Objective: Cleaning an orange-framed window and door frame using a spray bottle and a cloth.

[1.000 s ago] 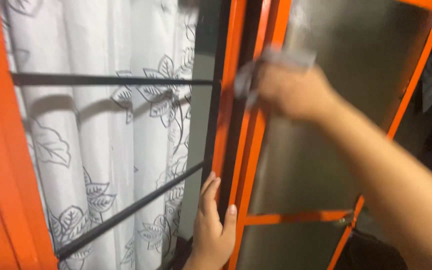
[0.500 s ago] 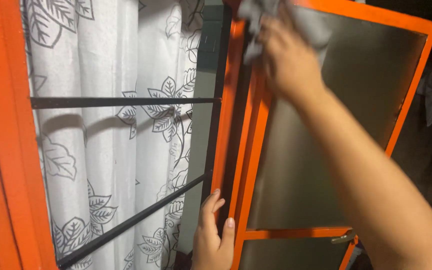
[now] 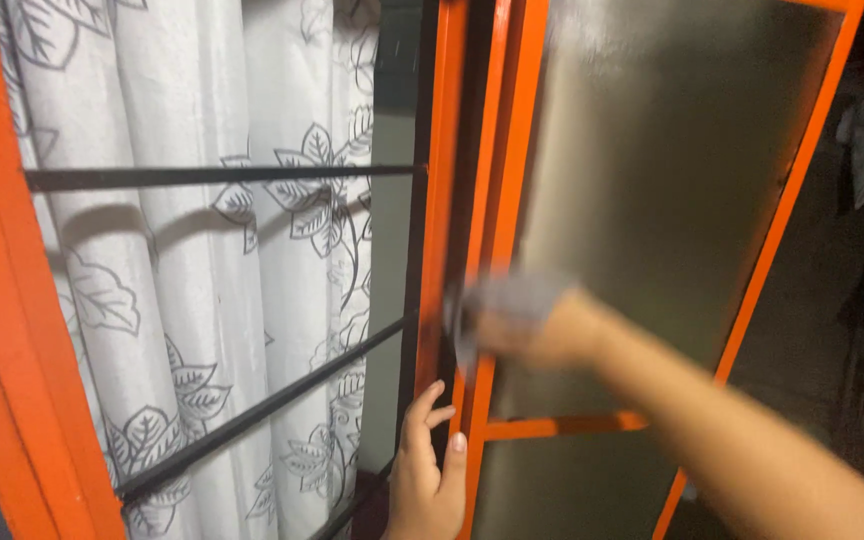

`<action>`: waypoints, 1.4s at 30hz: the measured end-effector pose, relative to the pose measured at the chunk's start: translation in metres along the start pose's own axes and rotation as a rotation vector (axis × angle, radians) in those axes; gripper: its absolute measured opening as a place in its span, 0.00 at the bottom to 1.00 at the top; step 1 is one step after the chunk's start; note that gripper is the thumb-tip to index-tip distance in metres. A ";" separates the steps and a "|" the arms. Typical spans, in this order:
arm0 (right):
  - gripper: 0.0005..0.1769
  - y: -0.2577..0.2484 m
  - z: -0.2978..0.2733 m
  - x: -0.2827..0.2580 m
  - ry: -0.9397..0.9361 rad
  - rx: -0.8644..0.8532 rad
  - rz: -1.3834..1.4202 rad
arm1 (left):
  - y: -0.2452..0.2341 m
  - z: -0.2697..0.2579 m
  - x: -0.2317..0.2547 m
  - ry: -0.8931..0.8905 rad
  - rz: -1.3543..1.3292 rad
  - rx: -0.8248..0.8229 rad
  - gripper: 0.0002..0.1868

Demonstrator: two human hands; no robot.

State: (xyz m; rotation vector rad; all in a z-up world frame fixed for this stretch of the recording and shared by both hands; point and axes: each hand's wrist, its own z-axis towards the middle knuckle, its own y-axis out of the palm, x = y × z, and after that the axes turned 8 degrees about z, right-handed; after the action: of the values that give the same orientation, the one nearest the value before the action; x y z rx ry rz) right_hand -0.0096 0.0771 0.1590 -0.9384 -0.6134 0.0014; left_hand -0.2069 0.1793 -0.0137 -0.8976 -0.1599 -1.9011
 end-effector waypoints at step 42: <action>0.30 0.361 -0.227 -0.259 1.380 0.051 0.184 | 0.066 -0.127 -0.082 0.039 0.163 0.223 0.30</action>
State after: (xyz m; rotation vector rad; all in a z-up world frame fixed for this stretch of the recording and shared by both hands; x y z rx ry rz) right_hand -0.0193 0.0570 -0.3396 -0.7310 0.7452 -0.4297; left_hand -0.1983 0.1461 -0.1747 -0.7006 -0.2622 -1.7095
